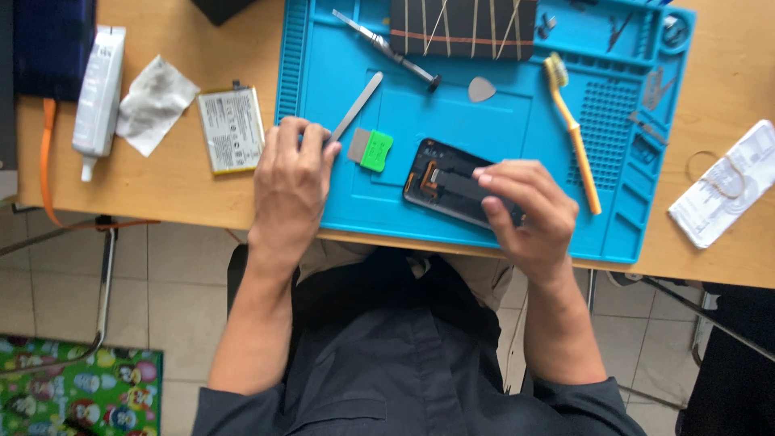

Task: The person cleans the back of a disassembled smartphone using a toothbrush and tweezers. They then clean small screws on a blue work mat with the toothbrush and tweezers before wiping the phone again.

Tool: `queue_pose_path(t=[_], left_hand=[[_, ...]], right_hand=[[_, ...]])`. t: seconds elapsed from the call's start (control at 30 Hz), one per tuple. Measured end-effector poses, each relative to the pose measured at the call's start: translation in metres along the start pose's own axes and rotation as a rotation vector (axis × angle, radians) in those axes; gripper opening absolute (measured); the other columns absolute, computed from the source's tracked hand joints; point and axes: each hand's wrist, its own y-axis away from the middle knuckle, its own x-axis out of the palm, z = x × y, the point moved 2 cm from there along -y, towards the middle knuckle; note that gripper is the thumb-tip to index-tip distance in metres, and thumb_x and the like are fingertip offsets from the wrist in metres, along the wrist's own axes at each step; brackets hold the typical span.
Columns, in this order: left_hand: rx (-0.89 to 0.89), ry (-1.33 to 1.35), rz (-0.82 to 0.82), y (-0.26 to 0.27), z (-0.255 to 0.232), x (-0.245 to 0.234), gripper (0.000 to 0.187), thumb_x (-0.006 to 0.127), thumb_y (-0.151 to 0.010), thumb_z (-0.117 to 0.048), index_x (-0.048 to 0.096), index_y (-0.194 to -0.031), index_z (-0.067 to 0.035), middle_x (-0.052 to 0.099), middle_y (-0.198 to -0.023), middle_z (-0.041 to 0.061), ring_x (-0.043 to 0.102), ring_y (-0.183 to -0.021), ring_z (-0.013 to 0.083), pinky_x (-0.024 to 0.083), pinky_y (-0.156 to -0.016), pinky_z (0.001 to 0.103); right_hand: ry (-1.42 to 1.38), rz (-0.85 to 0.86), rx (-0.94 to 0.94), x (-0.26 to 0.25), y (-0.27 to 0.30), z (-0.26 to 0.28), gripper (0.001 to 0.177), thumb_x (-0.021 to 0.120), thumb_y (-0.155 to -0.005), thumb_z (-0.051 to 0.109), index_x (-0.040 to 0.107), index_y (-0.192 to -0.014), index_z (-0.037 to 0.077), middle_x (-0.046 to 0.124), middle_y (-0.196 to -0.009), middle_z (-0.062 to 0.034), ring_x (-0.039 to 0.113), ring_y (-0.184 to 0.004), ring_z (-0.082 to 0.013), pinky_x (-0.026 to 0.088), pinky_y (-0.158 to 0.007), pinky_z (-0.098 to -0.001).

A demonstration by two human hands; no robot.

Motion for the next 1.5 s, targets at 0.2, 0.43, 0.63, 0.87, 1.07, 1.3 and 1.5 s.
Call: queue_pose_path(t=[0.2,0.43,0.63,0.87,1.07,1.3,1.5], left_hand=[[0.050,0.053,0.046,-0.005,-0.005,0.000,0.015,0.058,-0.111,-0.021,0.056,-0.102,-0.010,0.046,-0.091,0.001,0.053,-0.076,0.0223,0.044,-0.065,0.036],[0.272,0.569,-0.054,0.027,-0.112,-0.011,0.011,0.060,-0.103,-0.015,0.070,-0.104,-0.011,0.064,-0.099,0.002,0.059,-0.079,0.0225,0.047,-0.073,0.037],[0.408,0.488,0.090,-0.026,-0.096,-0.009,0.023,0.077,-0.096,-0.018,0.068,-0.116,-0.015,0.062,-0.115,0.010,0.060,-0.104,0.0289,0.046,-0.083,0.042],[0.456,0.188,0.179,-0.051,-0.079,0.036,0.033,0.080,-0.096,-0.031,0.060,-0.119,-0.018,0.055,-0.119,0.007,0.051,-0.101,0.0279,0.041,-0.077,0.041],[0.435,0.229,0.264,-0.056,-0.079,0.037,0.034,0.078,-0.098,-0.030,0.058,-0.122,-0.017,0.051,-0.117,0.008,0.048,-0.100,0.0288,0.039,-0.079,0.043],[0.405,0.290,0.302,-0.062,-0.079,0.038,0.034,0.080,-0.094,-0.028,0.059,-0.118,-0.017,0.050,-0.116,0.008,0.049,-0.100,0.0285,0.038,-0.080,0.043],[0.408,0.300,0.294,-0.063,-0.078,0.038,0.034,0.080,-0.094,-0.030,0.059,-0.116,-0.017,0.052,-0.116,0.007,0.049,-0.101,0.0284,0.037,-0.081,0.043]], right_hand=[[-0.158,-0.002,0.069,0.017,0.035,0.029,0.022,0.071,-0.094,0.014,0.077,-0.105,-0.004,0.075,-0.090,-0.0172,0.074,-0.081,-0.0361,0.061,-0.076,-0.0449],[-0.530,0.042,0.494,0.037,0.094,0.022,0.059,0.061,-0.097,0.040,0.060,-0.135,-0.005,0.071,-0.106,-0.0196,0.069,-0.097,-0.0290,0.053,-0.093,-0.0455],[-0.700,-0.388,0.470,0.018,0.080,-0.004,0.032,0.046,-0.109,0.025,0.062,-0.117,-0.001,0.069,-0.089,-0.0214,0.072,-0.076,-0.0310,0.062,-0.069,-0.0379],[-0.280,-0.318,0.442,-0.016,0.047,-0.022,0.032,0.052,-0.113,0.010,0.052,-0.138,-0.009,0.070,-0.113,-0.0272,0.074,-0.106,-0.0413,0.066,-0.090,-0.0415],[-0.258,-0.161,0.377,-0.015,0.024,-0.030,0.025,0.052,-0.115,0.015,0.060,-0.125,-0.006,0.068,-0.108,-0.0261,0.076,-0.098,-0.0391,0.067,-0.087,-0.0426],[-0.046,0.017,0.293,-0.004,0.016,-0.033,0.006,0.067,-0.105,-0.007,0.066,-0.110,-0.010,0.072,-0.101,-0.0238,0.075,-0.090,-0.0331,0.058,-0.080,-0.0368],[0.060,0.099,0.203,0.001,0.008,-0.031,0.006,0.070,-0.105,-0.003,0.069,-0.108,-0.009,0.074,-0.101,-0.0219,0.072,-0.089,-0.0333,0.056,-0.080,-0.0386]])
